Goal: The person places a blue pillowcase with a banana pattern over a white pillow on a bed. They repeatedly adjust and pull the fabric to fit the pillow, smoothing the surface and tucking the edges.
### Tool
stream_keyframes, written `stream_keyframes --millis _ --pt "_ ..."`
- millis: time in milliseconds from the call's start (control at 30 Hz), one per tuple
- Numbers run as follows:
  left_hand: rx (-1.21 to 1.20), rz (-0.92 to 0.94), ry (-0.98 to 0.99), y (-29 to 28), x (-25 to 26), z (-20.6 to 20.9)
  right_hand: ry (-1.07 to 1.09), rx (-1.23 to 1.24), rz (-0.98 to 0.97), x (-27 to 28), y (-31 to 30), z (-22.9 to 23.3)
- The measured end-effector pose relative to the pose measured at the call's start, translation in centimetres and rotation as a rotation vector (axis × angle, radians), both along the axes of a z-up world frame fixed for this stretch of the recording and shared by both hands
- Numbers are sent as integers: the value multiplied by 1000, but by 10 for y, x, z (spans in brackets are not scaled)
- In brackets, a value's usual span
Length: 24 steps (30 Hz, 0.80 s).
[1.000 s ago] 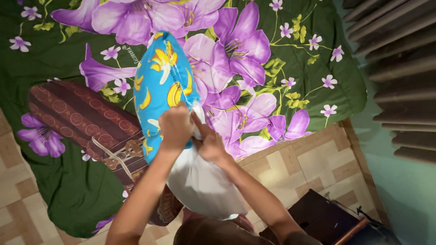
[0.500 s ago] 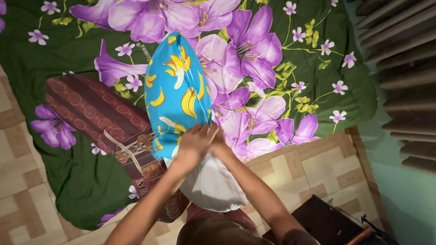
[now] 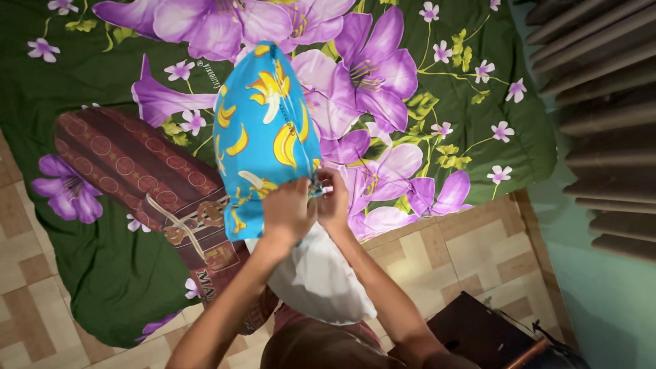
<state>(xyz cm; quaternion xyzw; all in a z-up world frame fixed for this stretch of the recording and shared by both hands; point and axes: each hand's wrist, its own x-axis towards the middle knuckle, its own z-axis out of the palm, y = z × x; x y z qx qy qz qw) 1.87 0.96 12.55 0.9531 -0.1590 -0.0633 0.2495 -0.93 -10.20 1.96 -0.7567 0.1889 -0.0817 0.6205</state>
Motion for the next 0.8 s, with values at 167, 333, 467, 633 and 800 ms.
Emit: stream_keyframes --millis 167,333,467,633,800 --pt "-282 68 24 -11 -4 8 -17 -54 106 -13 -18 -18" --pt "-520 38 -3 -26 -8 25 180 -118 168 -20 -44 12" --pt "-569 55 -30 -33 -9 50 105 -67 104 -15 -61 49" --pt "-533 121 -69 -28 -4 79 52 -142 -17 -2 -75 118" --pt "-311 47 -46 -19 -4 63 44 -311 -36 0 -71 137"
